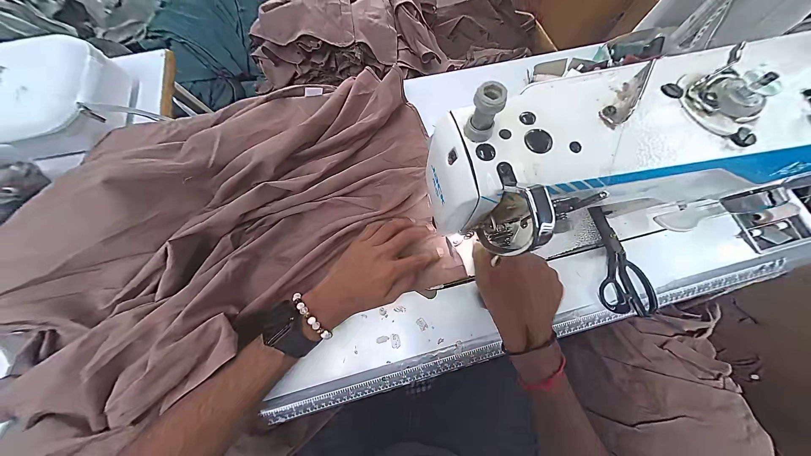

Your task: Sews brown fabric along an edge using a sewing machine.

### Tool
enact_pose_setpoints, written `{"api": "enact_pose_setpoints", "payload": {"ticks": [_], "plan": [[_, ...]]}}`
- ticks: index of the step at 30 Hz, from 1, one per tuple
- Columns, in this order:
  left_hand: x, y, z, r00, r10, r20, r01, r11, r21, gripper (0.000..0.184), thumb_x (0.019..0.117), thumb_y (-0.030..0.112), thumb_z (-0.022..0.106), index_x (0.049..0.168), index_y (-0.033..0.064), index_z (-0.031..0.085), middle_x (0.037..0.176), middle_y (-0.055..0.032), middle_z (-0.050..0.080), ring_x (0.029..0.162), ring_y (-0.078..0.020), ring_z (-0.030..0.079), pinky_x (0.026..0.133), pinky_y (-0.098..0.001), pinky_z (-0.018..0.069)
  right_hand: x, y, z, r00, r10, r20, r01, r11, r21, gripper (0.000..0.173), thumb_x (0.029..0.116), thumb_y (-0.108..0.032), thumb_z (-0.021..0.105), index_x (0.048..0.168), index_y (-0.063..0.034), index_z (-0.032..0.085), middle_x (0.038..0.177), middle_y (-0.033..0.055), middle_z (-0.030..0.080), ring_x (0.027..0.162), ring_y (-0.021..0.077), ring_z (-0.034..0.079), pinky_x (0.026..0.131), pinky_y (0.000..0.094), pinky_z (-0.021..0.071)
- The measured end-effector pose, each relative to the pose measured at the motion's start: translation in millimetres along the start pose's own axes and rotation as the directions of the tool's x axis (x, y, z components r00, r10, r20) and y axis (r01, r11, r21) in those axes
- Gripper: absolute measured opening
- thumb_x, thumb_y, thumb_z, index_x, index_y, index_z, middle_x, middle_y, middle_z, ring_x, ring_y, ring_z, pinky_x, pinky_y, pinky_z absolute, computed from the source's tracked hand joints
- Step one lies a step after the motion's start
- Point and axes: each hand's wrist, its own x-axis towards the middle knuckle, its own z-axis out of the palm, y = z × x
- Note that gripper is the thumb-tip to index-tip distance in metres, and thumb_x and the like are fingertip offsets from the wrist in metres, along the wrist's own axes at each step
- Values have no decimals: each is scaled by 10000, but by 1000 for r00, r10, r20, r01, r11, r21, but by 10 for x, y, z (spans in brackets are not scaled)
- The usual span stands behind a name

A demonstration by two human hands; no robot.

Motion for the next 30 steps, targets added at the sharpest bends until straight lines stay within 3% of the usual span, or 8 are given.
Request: {"api": "enact_pose_setpoints", "payload": {"ticks": [3,5,7,11,17,20,23,30], "plan": [[128,221,-46,997,73,29,-72,996,-46,292,1063,259,496,1274,261,697,1317,-11,670,1302,-223,577,1098,-430,470,-141,88,72,997,-24,-75,30,996,81,383,954,-486,614,873,-138,751,727,24,649,701,227,636,605,445,509],[242,348,-9,997,51,-62,-54,998,-40,218,1048,206,531,1149,183,722,1114,-15,723,1088,-192,679,896,-363,571,-276,120,215,997,-15,-69,26,986,163,384,921,-503,660,993,-137,751,845,29,659,826,244,617,716,468,479],[370,393,32,987,40,-154,-39,999,10,169,1046,195,559,1125,146,701,1009,-27,721,925,-182,697,735,-330,571,-362,133,321,990,10,-139,17,982,187,309,915,-457,687,991,-171,775,861,2,668,849,221,613,739,449,457],[460,337,128,976,110,-190,-90,990,108,182,1042,212,571,1151,143,698,890,-32,710,808,-199,680,657,-340,540,-446,148,402,966,2,-260,61,971,231,172,921,-353,712,940,-205,797,796,-50,667,800,165,600,729,400,439],[406,257,153,976,175,-131,-160,980,119,195,1030,248,595,1157,200,735,1113,11,739,998,-168,688,833,-334,553,-525,162,448,942,-154,-297,198,972,124,171,929,-269,649,959,-228,812,814,-45,671,831,168,597,717,379,431],[346,226,135,977,184,-109,-174,981,90,212,1039,252,576,1171,212,737,1193,15,724,1084,-163,671,912,-337,540,-550,194,429,938,-145,-314,215,956,202,167,899,-240,660,970,-213,809,885,-28,696,866,172,615,735,381,458],[262,211,110,982,170,-76,-165,984,66,274,1049,242,534,1238,228,732,1300,20,701,1171,-171,648,981,-357,510,-511,200,393,950,-34,-312,130,947,292,177,903,-243,680,996,-152,800,853,-32,716,820,148,629,741,351,505],[174,265,144,991,87,-106,-73,988,136,314,1039,230,504,1281,237,704,1307,40,688,1192,-193,605,1015,-415,440,-387,2,284,990,118,-83,-96,968,231,165,890,-402,719,884,-266,812,778,-103,692,844,165,619,766,445,433]]}}
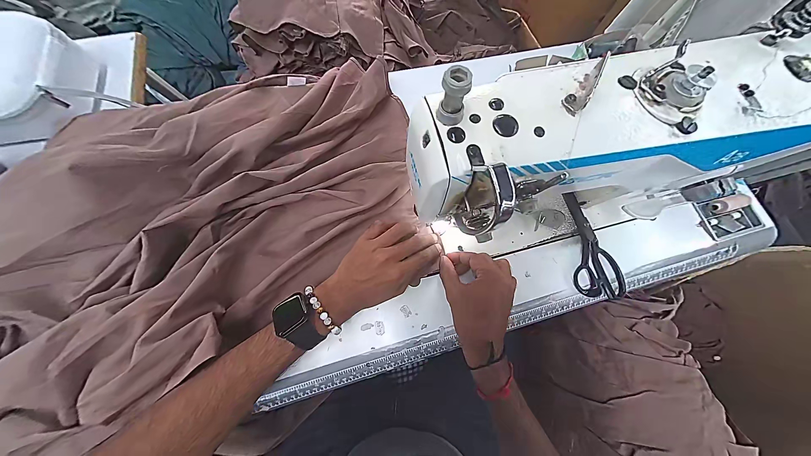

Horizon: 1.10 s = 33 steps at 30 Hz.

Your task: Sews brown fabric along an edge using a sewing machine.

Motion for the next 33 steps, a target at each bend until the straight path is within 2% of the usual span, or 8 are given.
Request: {"api": "enact_pose_setpoints", "payload": {"ticks": [4,10,16,18,22,25,28,33], "plan": [[5,6,-32,1000,-15,13,15,1000,18,319,1032,240,511,1287,225,702,1322,39,683,1267,-207,575,1086,-437,404,-49,-10,134,987,-126,-101,113,986,-123,165,875,-375,680,841,-236,761,783,-72,662,860,186,604,746,436,403],[-2,-50,-29,998,24,64,-23,1000,-19,318,1042,249,474,1284,226,679,1350,20,661,1316,-208,544,1100,-431,402,-167,30,170,914,-374,-156,336,915,-224,166,938,-291,636,963,-232,789,902,-43,699,935,183,612,805,421,408],[-50,-85,-91,995,80,59,-80,997,0,330,1064,431,495,1245,292,733,1360,21,661,1345,-220,520,1128,-464,349,-285,196,-33,933,-344,-105,350,936,41,224,916,-168,609,1033,-182,799,1015,-2,747,944,186,665,781,411,499],[-15,-28,-83,1000,-1,23,2,999,-37,273,1035,373,552,1151,286,783,1259,43,704,1290,-209,547,1100,-461,363,-189,233,-47,935,-342,-94,347,937,39,220,928,-202,618,1076,-144,770,991,10,738,888,184,660,760,407,506],[62,90,-87,962,-261,81,273,928,-255,260,989,412,584,974,309,823,1129,70,703,1204,-182,550,1005,-446,400,-23,225,17,920,-389,-45,390,920,27,173,961,-320,675,1053,-232,793,997,-29,730,903,166,647,783,401,486],[3,108,-45,944,-324,69,330,908,-259,303,1016,422,522,1062,308,799,1170,48,686,1229,-195,538,1028,-464,387,21,222,42,903,-427,-51,428,903,23,165,991,-305,657,1027,-247,806,997,-37,741,910,159,653,807,397,481],[-18,85,-21,932,-360,47,363,926,-107,378,1040,424,424,1211,311,742,1276,5,660,1302,-246,511,1072,-493,366,23,258,8,862,-505,-46,507,862,27,172,1011,-264,627,1043,-258,796,1106,-64,745,1057,158,643,885,411,452],[-48,94,-4,932,-357,54,354,933,64,413,1050,423,396,1310,330,703,1376,-26,631,1381,-283,462,1133,-521,307,166,291,-118,733,-678,52,680,728,-84,225,1028,-195,583,1079,-285,783,1181,-147,747,1121,110,638,928,435,391]]}}
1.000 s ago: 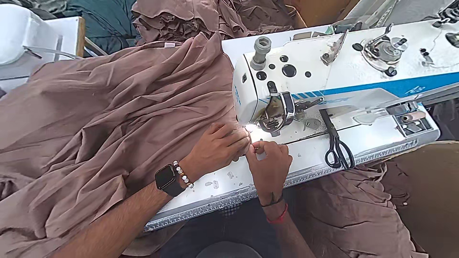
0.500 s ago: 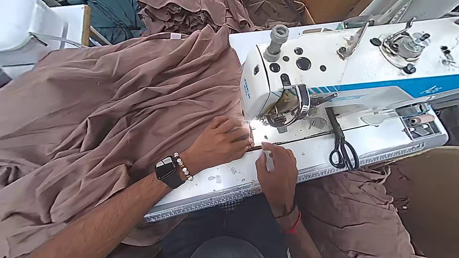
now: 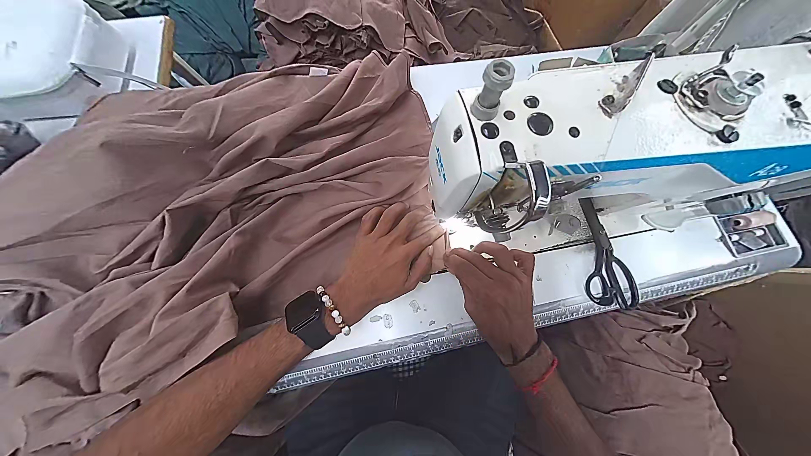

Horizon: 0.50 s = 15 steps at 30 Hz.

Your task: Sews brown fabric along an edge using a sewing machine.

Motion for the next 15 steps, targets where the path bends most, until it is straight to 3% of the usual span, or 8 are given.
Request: {"api": "enact_pose_setpoints", "payload": {"ticks": [2,5,9,15], "plan": [[-32,-34,-2,997,74,-15,-75,996,-39,376,1047,376,431,1282,300,714,1356,-21,644,1349,-273,493,1117,-509,337,23,-13,-44,997,-44,66,49,996,-76,234,1023,-179,562,1072,-278,768,1173,-139,745,1085,126,639,902,437,389],[-27,-94,-15,982,190,-21,-191,977,-92,350,1047,328,452,1293,344,701,1356,-7,648,1297,-252,539,1093,-485,371,67,-59,-104,993,-32,112,50,986,-157,215,1019,-258,563,1067,-279,772,1053,-58,723,1033,194,616,878,448,400],[70,-146,-23,976,211,-47,-215,972,-94,295,1041,324,502,1216,309,740,1262,6,684,1260,-249,552,1074,-473,384,117,-110,-63,990,8,144,32,961,-275,278,989,-269,545,1159,-267,765,979,27,672,933,251,596,795,461,397],[288,-299,-58,965,241,-103,-251,963,-94,246,1016,247,543,1038,216,786,1134,-1,730,1206,-259,584,1039,-474,394,288,-89,119,987,43,154,14,936,-352,297,987,-233,551,1201,-229,757,967,97,711,930,340,654,745,514,446]]}}
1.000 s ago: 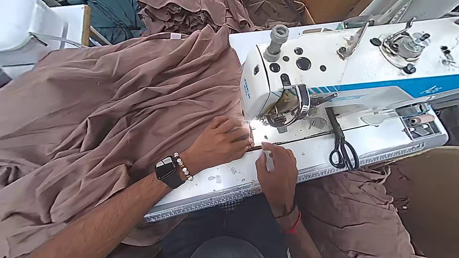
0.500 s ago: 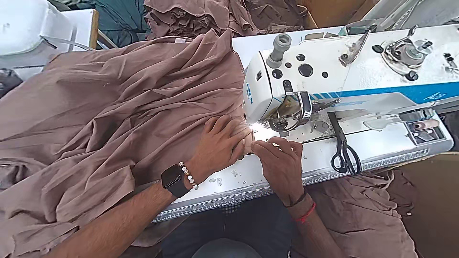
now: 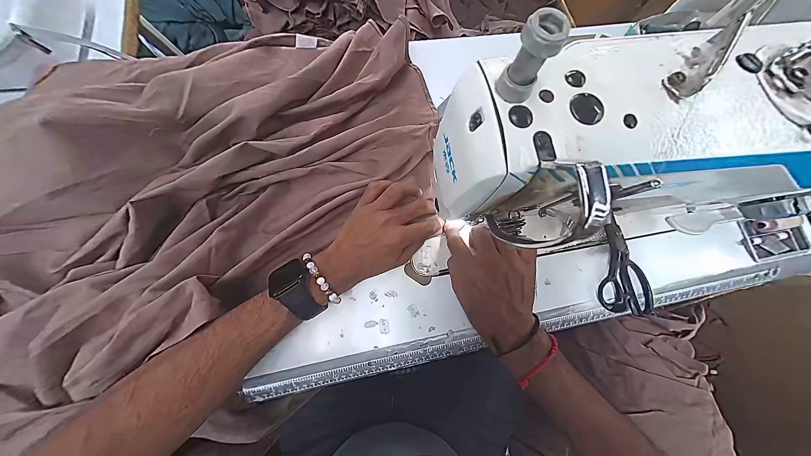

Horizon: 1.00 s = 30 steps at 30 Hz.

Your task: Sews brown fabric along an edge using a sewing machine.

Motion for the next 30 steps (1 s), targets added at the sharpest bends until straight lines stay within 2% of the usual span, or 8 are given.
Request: {"api": "enact_pose_setpoints", "payload": {"ticks": [5,6,9,11,15,25,28,30], "plan": [[123,-206,-24,1000,16,7,-16,1000,7,243,983,249,565,975,179,798,1142,-25,734,1188,-301,587,994,-500,396,11,237,-256,992,123,38,-126,988,86,261,954,-269,589,1092,-216,805,943,114,740,875,341,688,716,552,485],[119,-238,-10,999,35,3,-35,999,5,231,970,243,570,976,176,791,1144,-29,731,1194,-307,582,994,-506,393,-58,464,-391,983,186,-2,-185,977,103,251,952,-269,607,1062,-136,788,1023,159,742,930,384,702,741,595,519],[137,-350,22,998,59,-4,-59,998,28,198,967,275,597,1021,219,779,1168,-1,724,1220,-273,568,1009,-477,386,-210,1456,-685,880,474,-32,-474,880,-1,365,1026,-256,497,1255,-47,691,1257,249,669,1153,467,641,883,692,483],[153,-364,18,997,70,-11,-70,997,30,195,965,279,603,1009,219,783,1145,2,730,1213,-272,573,1011,-476,386,-323,1860,-528,836,547,-34,-548,833,-69,354,1031,-237,472,1196,-44,719,1213,258,688,1113,487,653,873,706,473],[126,-345,27,992,123,-8,-123,992,13,207,968,276,583,969,237,786,1146,11,724,1207,-262,576,1012,-476,398,-369,1871,-266,811,584,-15,-584,808,-79,386,1001,-298,486,1160,-40,726,1161,254,686,1034,483,665,799,685,487],[144,-266,-1,988,154,-5,-154,987,-40,235,961,230,554,968,174,782,1080,-36,726,1162,-246,628,1025,-454,457,-492,1758,-229,802,595,-54,-595,803,4,427,992,-303,491,1301,-89,695,1322,184,676,1148,420,672,848,648,515],[135,-461,25,990,-109,93,111,994,-15,405,1047,355,432,1283,129,671,1397,-50,631,1384,-210,525,1161,-432,414,-438,1738,-256,789,612,-53,-613,790,0,425,998,-332,496,1270,-92,715,1279,197,692,1088,439,687,795,664,519],[47,-693,-7,905,-392,162,384,920,82,535,1095,471,271,1517,235,501,1594,10,460,1486,-190,408,1207,-489,350,-449,1741,-333,794,608,-19,-608,794,11,439,1006,-340,495,1279,-66,703,1271,232,681,1097,465,675,816,686,513]]}}
